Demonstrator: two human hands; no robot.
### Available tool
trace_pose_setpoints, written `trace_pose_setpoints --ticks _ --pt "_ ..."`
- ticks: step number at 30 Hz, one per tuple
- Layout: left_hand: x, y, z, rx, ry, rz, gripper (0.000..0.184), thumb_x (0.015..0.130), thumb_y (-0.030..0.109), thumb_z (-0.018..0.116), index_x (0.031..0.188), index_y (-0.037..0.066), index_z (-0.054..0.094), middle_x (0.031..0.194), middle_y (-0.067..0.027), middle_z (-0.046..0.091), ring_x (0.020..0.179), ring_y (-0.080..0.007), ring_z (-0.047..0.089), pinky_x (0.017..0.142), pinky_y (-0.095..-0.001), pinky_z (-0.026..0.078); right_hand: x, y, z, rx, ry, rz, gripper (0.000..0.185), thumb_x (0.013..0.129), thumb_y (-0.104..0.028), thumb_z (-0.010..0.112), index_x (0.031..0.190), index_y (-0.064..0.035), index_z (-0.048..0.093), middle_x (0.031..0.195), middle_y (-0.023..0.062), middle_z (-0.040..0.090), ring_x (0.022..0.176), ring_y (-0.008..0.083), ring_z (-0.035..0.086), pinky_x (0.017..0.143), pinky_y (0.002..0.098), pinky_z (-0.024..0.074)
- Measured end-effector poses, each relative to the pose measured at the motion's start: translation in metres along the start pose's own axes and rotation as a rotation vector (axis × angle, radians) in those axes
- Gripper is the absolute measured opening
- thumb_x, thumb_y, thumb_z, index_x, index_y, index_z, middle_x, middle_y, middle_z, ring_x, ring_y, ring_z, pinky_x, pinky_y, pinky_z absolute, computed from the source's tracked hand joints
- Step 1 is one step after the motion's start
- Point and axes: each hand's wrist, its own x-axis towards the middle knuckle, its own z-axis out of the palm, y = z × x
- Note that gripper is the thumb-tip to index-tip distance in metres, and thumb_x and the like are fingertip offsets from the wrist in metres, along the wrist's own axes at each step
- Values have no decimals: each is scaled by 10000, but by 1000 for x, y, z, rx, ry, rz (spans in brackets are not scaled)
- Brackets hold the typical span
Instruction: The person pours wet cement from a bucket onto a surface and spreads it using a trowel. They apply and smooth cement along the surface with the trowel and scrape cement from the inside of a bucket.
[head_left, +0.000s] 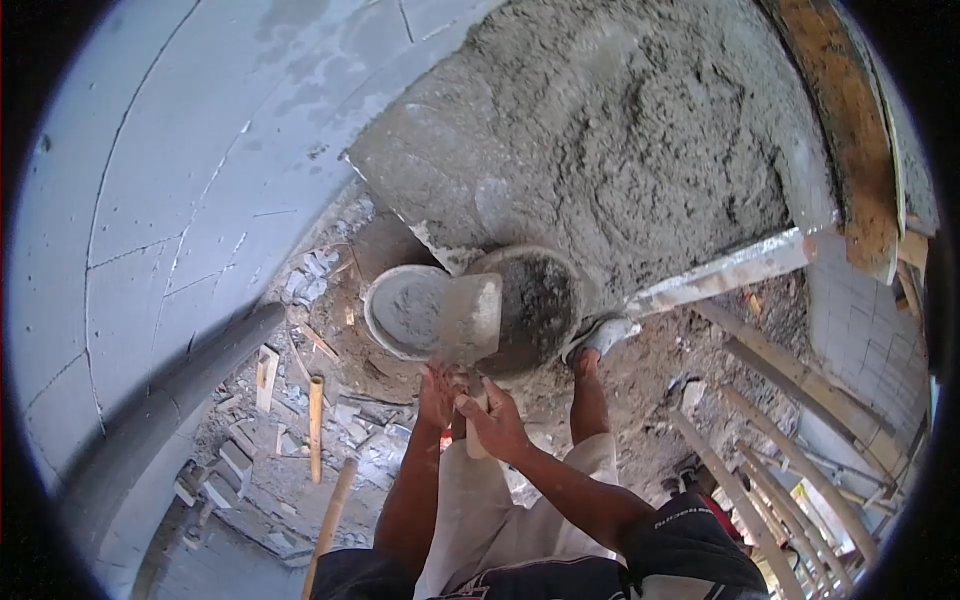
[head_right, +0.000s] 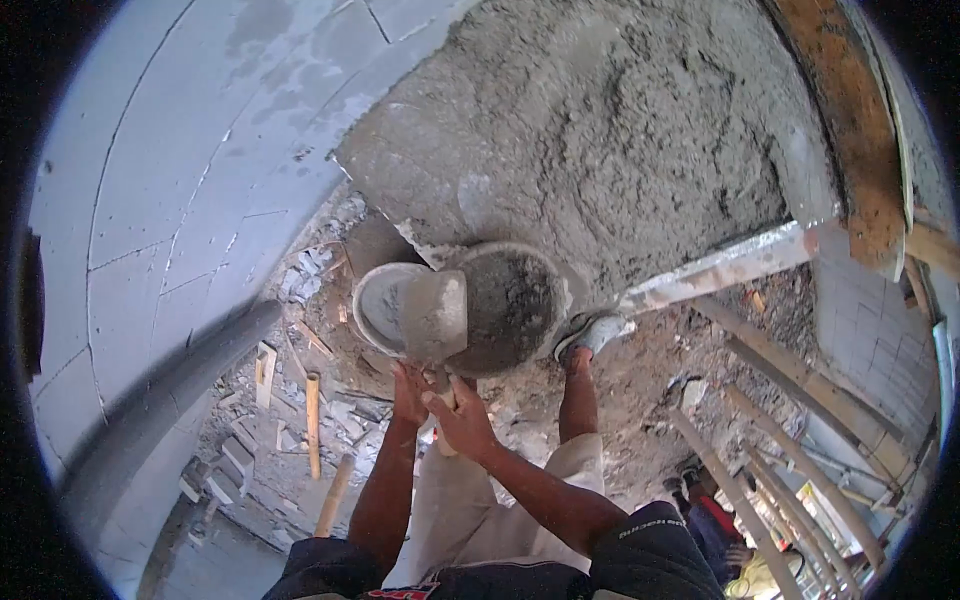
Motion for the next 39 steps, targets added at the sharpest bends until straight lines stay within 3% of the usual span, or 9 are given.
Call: trace_pose_setpoints --ticks 5,8,19,22,25,29,33,35,39 --pt "30 21 31 529 70 142 695 870 478 619 1380 66 391 1288 -88 502 1128 -193 498 923 -335 425 -39 74 -44 -219 245 138 383 877 -326 658 932 38 549 711 85 579 629 145 535 584 337 469" --pt "48 24 46 982 404 185 519 825 265 725 1222 3 518 1097 -96 599 976 -163 553 846 -299 444 -33 45 -121 -755 294 -6 436 875 -304 606 1098 45 469 681 233 579 675 423 613 595 491 475" --pt "67 -58 112 1057 299 845 286 778 45 707 1023 -36 583 874 -108 613 800 -214 595 729 -341 482 113 -33 -227 -2042 -219 -312 370 912 -175 482 1260 -51 456 1176 206 583 943 311 643 696 412 541" --pt "62 -76 109 1159 212 1036 266 765 19 686 1007 -27 589 846 -105 610 759 -208 598 691 -334 490 139 11 -247 -1198 -34 279 424 945 -194 451 1300 35 410 1022 224 623 924 376 639 739 411 551" --pt "51 -90 107 1310 120 1137 287 731 23 683 1004 -14 602 834 -123 609 734 -260 603 678 -352 495 109 98 -243 -1371 -236 397 367 913 -330 472 1045 -28 634 1070 199 645 1016 341 628 885 469 480" --pt "42 -104 115 1482 -206 1216 298 682 46 708 965 17 620 787 -137 590 678 -318 572 618 -367 477 80 189 -225 -1657 -1116 -357 328 805 -178 586 1098 -32 613 899 180 672 921 313 652 887 445 480" --pt "44 -113 102 1480 -271 1356 255 713 54 710 952 23 626 773 -121 581 658 -284 557 597 -353 458 44 234 -207 -1134 -723 -405 380 779 -130 659 1124 6 576 820 156 668 773 257 651 777 406 515" --pt "42 -103 100 1333 -50 1096 238 765 55 679 984 1 602 828 -115 614 667 -245 576 594 -336 473 24 139 -207 -201 -550 556 577 804 -329 667 1273 -39 496 1007 159 653 842 283 646 838 391 489" --pt "30 -60 123 1142 229 899 243 809 52 669 1023 -16 577 856 -27 579 771 -98 516 716 -257 440 -12 130 -204 -147 -312 312 626 786 -267 718 1310 -31 470 866 136 645 640 187 611 609 331 509"
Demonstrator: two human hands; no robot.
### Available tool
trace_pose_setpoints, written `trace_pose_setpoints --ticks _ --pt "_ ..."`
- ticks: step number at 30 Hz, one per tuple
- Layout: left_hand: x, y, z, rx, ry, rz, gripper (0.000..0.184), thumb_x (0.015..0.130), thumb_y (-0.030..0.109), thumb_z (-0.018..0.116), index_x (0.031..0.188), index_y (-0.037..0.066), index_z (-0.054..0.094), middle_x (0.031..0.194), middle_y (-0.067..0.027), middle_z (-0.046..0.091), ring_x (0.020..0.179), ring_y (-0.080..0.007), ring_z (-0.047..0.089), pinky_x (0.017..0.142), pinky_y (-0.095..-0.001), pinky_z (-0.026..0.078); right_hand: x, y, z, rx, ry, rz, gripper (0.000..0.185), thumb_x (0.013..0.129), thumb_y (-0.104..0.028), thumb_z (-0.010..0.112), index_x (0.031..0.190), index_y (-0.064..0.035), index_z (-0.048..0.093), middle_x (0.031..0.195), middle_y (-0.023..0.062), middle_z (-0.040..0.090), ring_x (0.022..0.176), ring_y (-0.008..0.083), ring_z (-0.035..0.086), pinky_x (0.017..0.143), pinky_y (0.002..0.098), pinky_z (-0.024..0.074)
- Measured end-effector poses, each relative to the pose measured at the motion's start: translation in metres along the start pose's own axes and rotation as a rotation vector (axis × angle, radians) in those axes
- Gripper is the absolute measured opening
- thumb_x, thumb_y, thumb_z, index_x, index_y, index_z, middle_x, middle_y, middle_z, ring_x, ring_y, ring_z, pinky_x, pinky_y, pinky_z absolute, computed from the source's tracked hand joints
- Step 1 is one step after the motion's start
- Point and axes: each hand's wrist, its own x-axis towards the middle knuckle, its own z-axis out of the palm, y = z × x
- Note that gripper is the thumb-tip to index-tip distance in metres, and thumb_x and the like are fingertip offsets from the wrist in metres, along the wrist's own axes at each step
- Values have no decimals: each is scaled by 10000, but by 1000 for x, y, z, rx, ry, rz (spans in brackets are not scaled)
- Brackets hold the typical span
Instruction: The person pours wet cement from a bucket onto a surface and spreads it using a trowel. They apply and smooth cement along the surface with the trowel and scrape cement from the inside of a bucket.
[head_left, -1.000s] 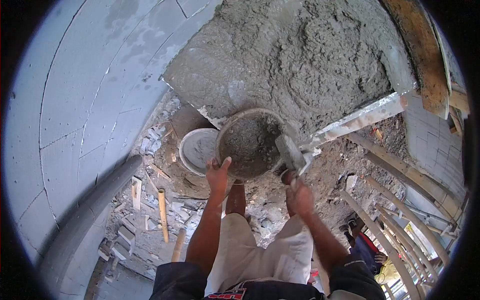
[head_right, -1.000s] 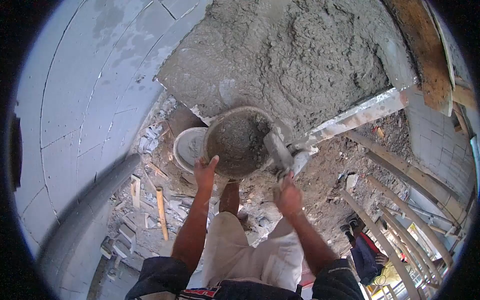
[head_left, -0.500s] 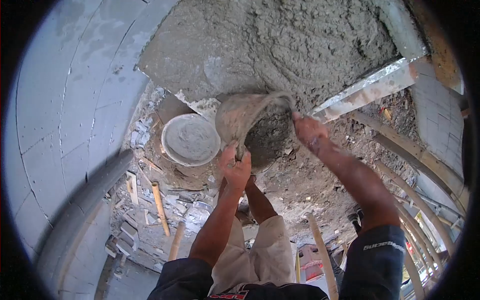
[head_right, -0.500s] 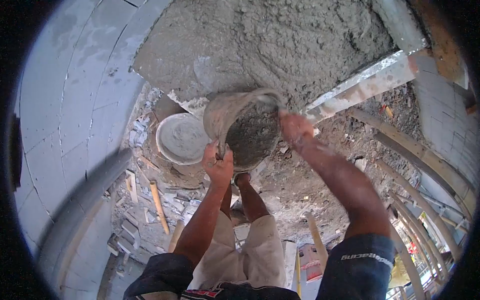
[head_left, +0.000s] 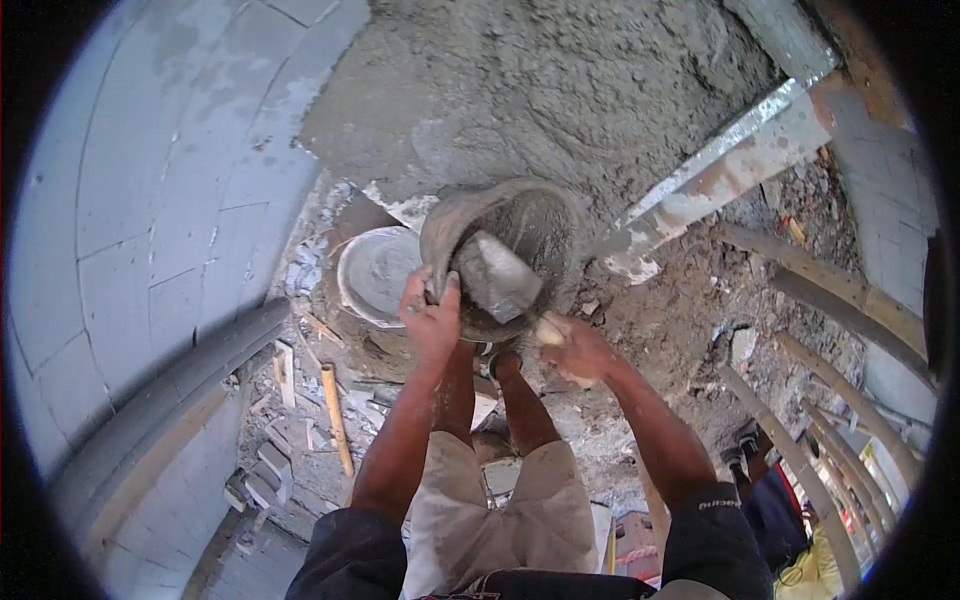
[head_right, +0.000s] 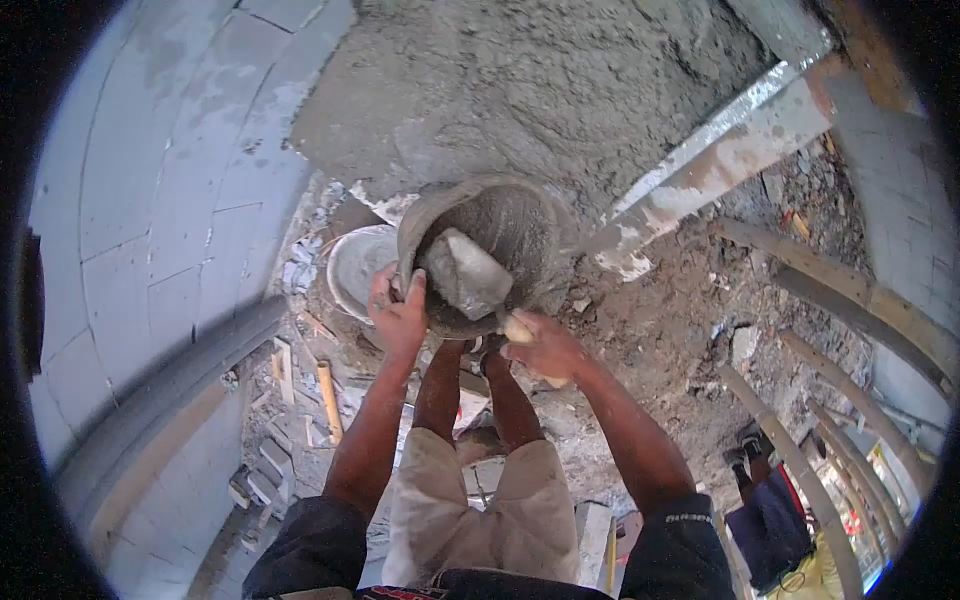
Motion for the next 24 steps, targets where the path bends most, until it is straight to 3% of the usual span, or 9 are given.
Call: trace_pose_setpoints --ticks 1,3,5,10,13,14,17,22,24 --pt "5 -1 -10 9 22 7 243 809 52 669 1023 -16 577 856 -27 579 771 -98 516 716 -257 440 -8 0 -3 -10 -15 -18 626 786 -267 718 1310 -31 470 866 136 645 640 187 611 609 331 509" --pt "12 -7 -34 -179 44 -135 272 804 38 669 1050 -17 568 875 -33 577 784 -103 527 723 -259 442 -28 -20 -8 -363 373 -671 505 798 -182 666 1251 -35 497 894 161 639 733 251 647 696 349 528" --pt "15 -6 -58 -119 93 -133 268 799 23 659 1049 -13 568 905 -40 581 815 -103 533 737 -262 443 -26 -59 -16 -321 419 -491 445 822 -213 628 1188 9 509 905 216 644 731 387 640 679 440 510" --pt "26 -13 -109 -10 183 -68 296 760 4 642 1046 -27 570 937 -72 582 861 -138 546 781 -276 449 45 -115 -36 -898 803 -254 385 806 -172 622 1143 -37 494 894 237 637 779 434 621 680 501 496" --pt "43 -1 -144 178 160 69 273 758 2 656 1017 -4 573 897 -24 552 815 -107 502 740 -260 426 15 -135 0 -932 628 -276 389 805 -186 620 1146 -44 496 859 228 637 765 420 631 690 499 499" --pt "50 -6 -150 -80 165 -73 276 746 13 646 1013 -7 579 896 -27 554 818 -112 507 747 -259 425 10 -139 11 -992 510 -285 396 808 -186 614 1161 -55 493 895 223 630 786 411 637 702 491 509" --pt "68 4 -178 6 93 -6 282 739 20 636 1015 -7 587 874 -28 556 813 -109 508 748 -251 424 31 -150 33 -1210 314 -366 397 823 -209 598 1179 -72 484 975 220 616 820 398 640 712 479 518" --pt "97 36 -210 110 60 85 282 735 52 635 1007 -18 610 808 -29 575 724 -107 531 667 -250 447 91 -198 49 -1171 385 -250 295 922 -251 460 1130 -47 503 1081 256 600 865 421 637 768 486 520" --pt "110 41 -212 237 99 448 302 704 67 640 994 -15 632 731 -76 582 629 -159 561 600 -284 464 101 -193 72 -1019 307 -261 348 916 -275 477 1169 -37 500 1070 257 607 871 433 633 778 478 521"
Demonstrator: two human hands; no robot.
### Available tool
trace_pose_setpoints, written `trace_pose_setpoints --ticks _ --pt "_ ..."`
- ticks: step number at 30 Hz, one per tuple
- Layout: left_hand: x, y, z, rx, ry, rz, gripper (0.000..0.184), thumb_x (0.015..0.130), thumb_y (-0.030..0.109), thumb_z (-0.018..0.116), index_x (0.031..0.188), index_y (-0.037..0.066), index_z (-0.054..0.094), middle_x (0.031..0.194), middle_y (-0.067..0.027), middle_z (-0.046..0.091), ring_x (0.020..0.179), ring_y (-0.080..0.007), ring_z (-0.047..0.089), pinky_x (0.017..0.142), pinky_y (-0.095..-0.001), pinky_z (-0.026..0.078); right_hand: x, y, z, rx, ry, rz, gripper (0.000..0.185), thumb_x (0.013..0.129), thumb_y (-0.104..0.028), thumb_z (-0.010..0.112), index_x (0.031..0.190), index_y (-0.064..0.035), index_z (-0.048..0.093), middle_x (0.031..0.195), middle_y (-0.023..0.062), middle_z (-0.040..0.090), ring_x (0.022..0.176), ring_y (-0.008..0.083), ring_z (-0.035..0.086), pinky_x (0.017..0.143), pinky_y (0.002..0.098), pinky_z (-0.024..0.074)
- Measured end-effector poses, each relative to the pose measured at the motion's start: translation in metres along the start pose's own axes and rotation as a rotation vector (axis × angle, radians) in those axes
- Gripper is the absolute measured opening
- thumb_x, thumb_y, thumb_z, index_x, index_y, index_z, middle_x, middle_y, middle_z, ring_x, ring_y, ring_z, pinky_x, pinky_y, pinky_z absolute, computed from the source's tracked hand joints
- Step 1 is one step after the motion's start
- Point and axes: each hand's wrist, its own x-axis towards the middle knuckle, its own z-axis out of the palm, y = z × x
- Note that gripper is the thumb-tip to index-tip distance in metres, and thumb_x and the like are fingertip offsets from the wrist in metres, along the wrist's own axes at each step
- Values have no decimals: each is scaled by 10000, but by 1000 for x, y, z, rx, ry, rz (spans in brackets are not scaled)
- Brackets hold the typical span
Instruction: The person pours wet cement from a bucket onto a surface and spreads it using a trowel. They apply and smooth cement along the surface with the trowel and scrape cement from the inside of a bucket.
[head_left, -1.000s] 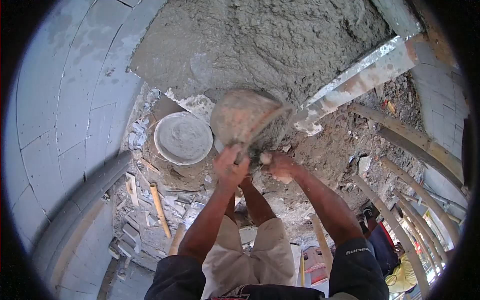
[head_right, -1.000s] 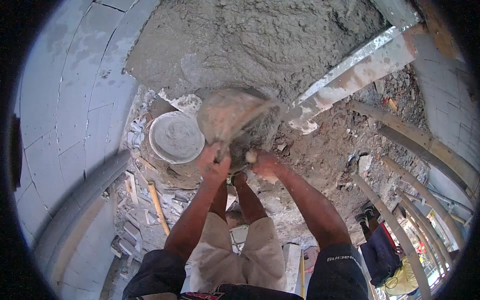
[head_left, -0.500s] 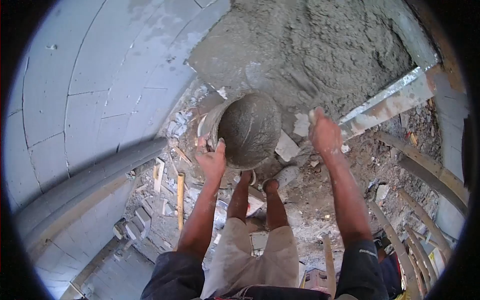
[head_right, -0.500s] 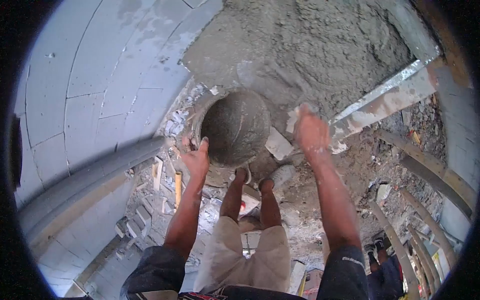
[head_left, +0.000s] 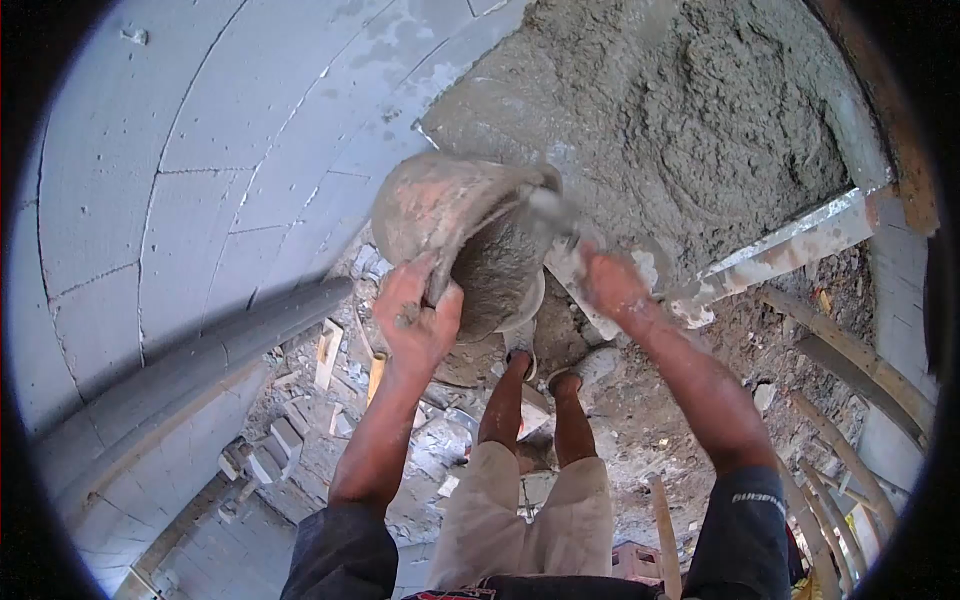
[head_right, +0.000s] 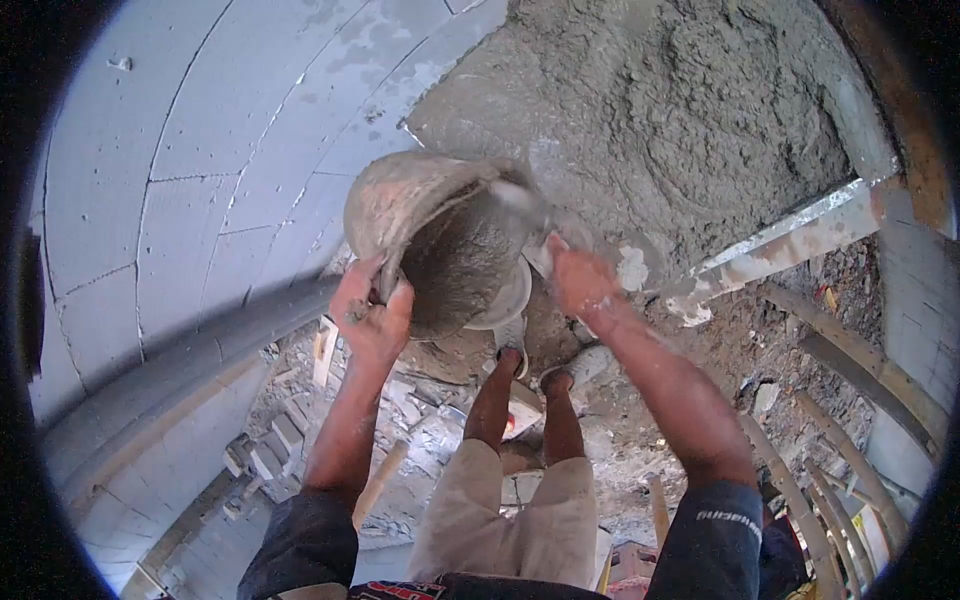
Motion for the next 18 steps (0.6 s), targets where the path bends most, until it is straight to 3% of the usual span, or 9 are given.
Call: trace_pose_setpoints --ticks 3,7,8,9,11,12,13,15,18 --pt "25 -1 -12 -11 -161 173 331 665 72 646 989 2 650 688 -125 564 572 -237 571 554 -313 470 -8 -23 63 307 -25 -108 555 870 -312 552 1307 8 433 999 247 638 908 467 614 826 461 511" --pt "41 -21 -20 -25 -312 269 339 640 82 660 974 20 659 676 -131 560 556 -293 565 526 -340 468 -12 -71 49 838 -444 -2 713 836 -226 639 1412 16 296 853 163 635 661 299 629 595 393 530" --pt "44 -19 -21 -9 -334 167 287 680 70 682 960 12 652 703 -123 580 593 -243 584 560 -330 473 -16 -78 48 1057 -588 68 750 829 -199 660 1434 3 265 817 130 619 569 225 604 505 356 515" --pt "45 -25 -19 -6 -336 169 287 680 70 682 960 12 652 703 -123 580 593 -243 584 560 -330 473 -19 -82 49 1061 -587 65 750 829 -199 660 1434 3 265 817 130 619 569 225 604 505 356 515" --pt "40 -40 -9 -36 -118 -22 240 738 71 715 959 10 643 762 -94 609 674 -143 580 621 -283 470 -36 -86 52 1359 -548 34 681 819 -165 688 1385 -11 342 755 62 559 479 112 504 395 291 440" --pt "36 -46 -7 -93 -93 -175 225 795 64 715 988 0 620 838 -41 617 758 -85 546 689 -248 456 -41 -84 41 1389 -596 47 506 827 -174 684 1252 -18 456 744 42 551 539 118 535 462 291 467" --pt "35 -54 0 -102 -90 -171 225 795 64 715 988 0 620 838 -41 617 758 -85 546 689 -248 456 -48 -82 26 1385 -587 49 506 827 -174 684 1252 -18 456 744 42 551 539 118 535 462 291 467" --pt "27 -66 3 -397 105 -558 248 800 30 713 1018 -1 600 868 -22 621 749 -88 547 687 -244 460 -68 -74 7 1279 -261 62 362 823 -137 710 1118 -42 523 805 22 565 654 93 555 564 233 487" --pt "21 -85 2 -370 121 -567 253 796 -15 688 1030 -1 593 896 -3 599 777 -63 533 708 -217 437 -73 -20 16 1083 127 -52 324 851 -165 646 1121 -37 521 808 59 589 722 150 604 613 298 505"
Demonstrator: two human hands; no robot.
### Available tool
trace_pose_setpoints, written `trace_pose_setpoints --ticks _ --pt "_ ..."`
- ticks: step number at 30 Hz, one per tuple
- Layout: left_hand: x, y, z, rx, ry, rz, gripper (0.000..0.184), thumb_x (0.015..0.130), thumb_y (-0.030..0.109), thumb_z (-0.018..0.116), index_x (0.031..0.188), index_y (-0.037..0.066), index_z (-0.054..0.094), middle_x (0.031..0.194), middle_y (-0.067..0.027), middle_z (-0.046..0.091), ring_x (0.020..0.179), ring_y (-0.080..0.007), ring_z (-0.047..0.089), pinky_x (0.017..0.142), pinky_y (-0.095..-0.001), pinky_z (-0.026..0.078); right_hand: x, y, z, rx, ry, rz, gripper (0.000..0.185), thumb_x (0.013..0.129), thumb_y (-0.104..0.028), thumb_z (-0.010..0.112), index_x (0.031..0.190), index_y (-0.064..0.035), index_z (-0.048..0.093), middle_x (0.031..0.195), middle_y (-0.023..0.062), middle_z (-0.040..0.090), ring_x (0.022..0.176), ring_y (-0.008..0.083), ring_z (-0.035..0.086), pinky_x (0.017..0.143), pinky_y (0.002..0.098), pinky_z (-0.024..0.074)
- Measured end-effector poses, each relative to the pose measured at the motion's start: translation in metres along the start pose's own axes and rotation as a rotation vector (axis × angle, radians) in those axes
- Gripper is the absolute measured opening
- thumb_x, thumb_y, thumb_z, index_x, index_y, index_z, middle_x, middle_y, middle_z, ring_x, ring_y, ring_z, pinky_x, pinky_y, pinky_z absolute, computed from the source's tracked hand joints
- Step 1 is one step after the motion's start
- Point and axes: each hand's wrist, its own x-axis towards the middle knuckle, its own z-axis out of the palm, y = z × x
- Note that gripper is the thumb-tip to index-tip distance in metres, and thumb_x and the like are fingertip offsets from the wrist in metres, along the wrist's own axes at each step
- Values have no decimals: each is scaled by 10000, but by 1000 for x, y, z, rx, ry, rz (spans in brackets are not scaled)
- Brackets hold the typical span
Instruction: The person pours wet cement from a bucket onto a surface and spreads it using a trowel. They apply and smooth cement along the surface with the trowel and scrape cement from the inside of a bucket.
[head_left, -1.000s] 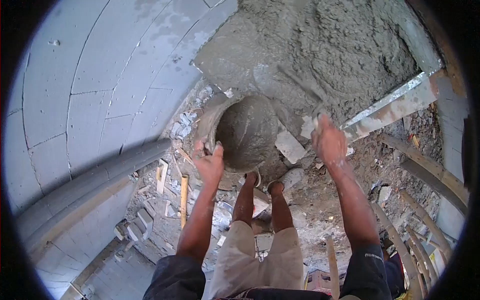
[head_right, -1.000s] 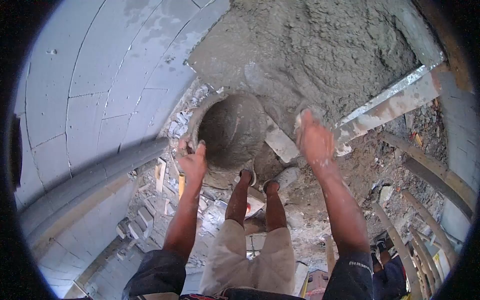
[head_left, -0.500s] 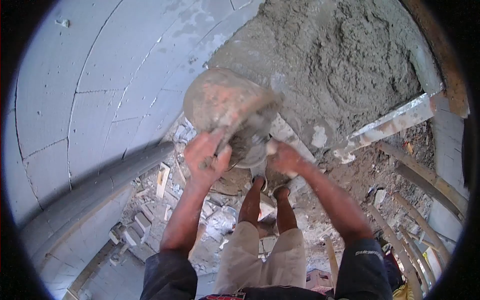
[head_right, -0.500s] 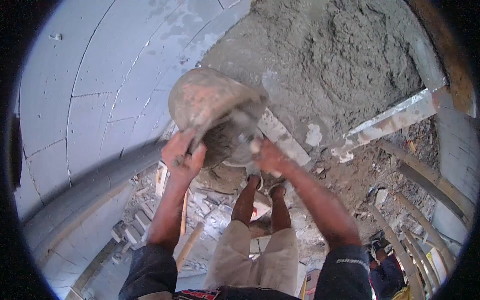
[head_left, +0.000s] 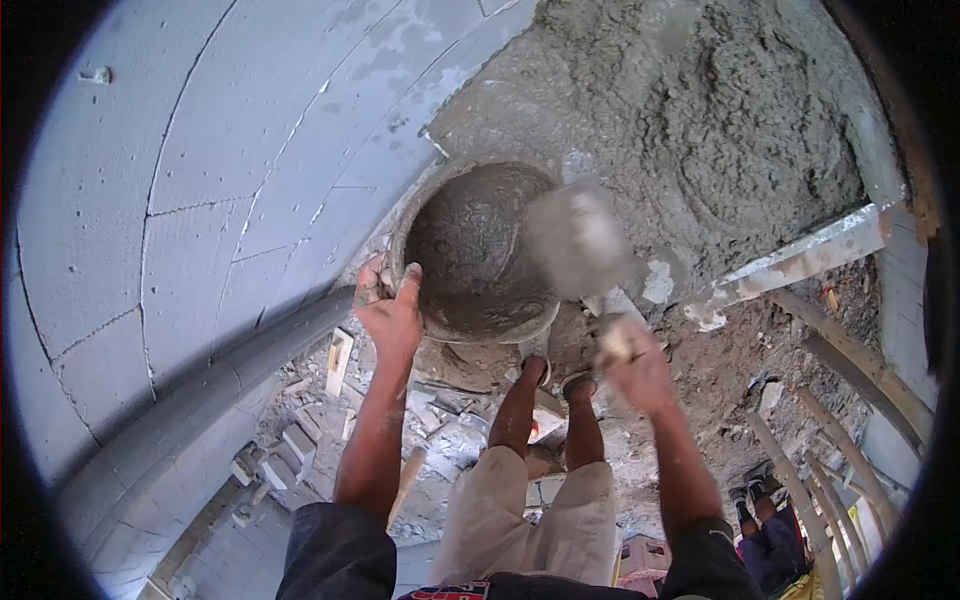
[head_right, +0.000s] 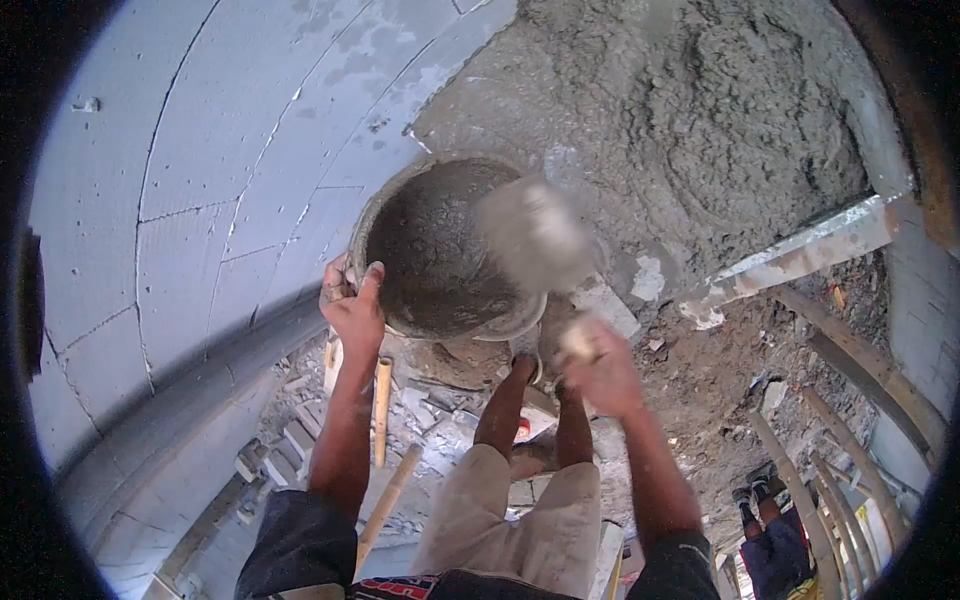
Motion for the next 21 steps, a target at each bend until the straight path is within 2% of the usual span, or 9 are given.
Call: trace_pose_setpoints --ticks 1,3,5,9,11,13,15,17,21 --pt "1 -6 -4 39 -8 14 249 791 -25 680 1024 -2 595 897 -5 594 787 -58 529 710 -213 434 8 8 -15 -106 115 -63 294 863 -215 631 1067 -32 525 774 94 600 716 190 626 609 344 493" --pt "1 -7 -16 71 -54 -27 250 785 -30 674 1021 -6 595 904 -8 593 801 -62 530 722 -216 434 40 26 -42 -748 407 -173 282 860 -205 610 1064 -31 523 769 180 619 712 301 649 630 411 512" --pt "0 -1 -16 84 -101 -52 252 779 -35 668 1019 -10 595 911 -11 592 815 -67 531 734 -218 435 67 21 -68 -1031 386 167 310 858 -209 589 1102 -33 518 828 238 626 716 395 635 642 460 516" --pt "1 20 -23 151 -163 -2 275 761 -36 649 1030 -20 593 907 -12 593 820 -69 533 747 -223 437 42 -4 -39 -998 241 193 386 828 -190 607 1159 -30 491 844 229 622 694 431 618 655 520 493" --pt "10 34 -14 208 -198 46 286 747 -44 633 1030 -21 594 910 -15 594 821 -65 535 744 -221 441 44 -15 -13 -1120 -87 -26 303 830 -164 576 1099 -51 496 845 220 627 715 401 638 640 495 506" --pt "14 48 -11 157 -223 -17 303 734 -44 629 1034 -20 593 898 -16 593 804 -65 537 729 -219 447 69 -20 18 -1167 -85 -200 242 841 -139 537 1072 -75 500 841 198 637 736 375 653 608 478 513" --pt "15 66 -7 248 -287 -27 312 731 -52 626 1039 -15 593 863 -4 591 776 -60 537 711 -212 449 114 -35 46 -1120 -13 -192 231 866 -112 496 1084 -41 518 856 174 649 770 348 663 609 450 533" --pt "17 72 0 197 -318 -13 309 729 -50 634 1032 -9 591 842 5 587 757 -55 531 695 -209 445 152 -62 77 -1116 -19 -5 229 852 -110 510 1051 -2 541 861 169 651 781 320 673 617 424 554" --pt "38 76 5 118 -377 -24 297 721 -43 655 1004 6 580 797 26 575 711 -35 503 641 -202 425 126 -107 127 -1092 -110 -203 215 838 -92 517 1024 5 562 870 173 654 816 329 683 610 398 571"
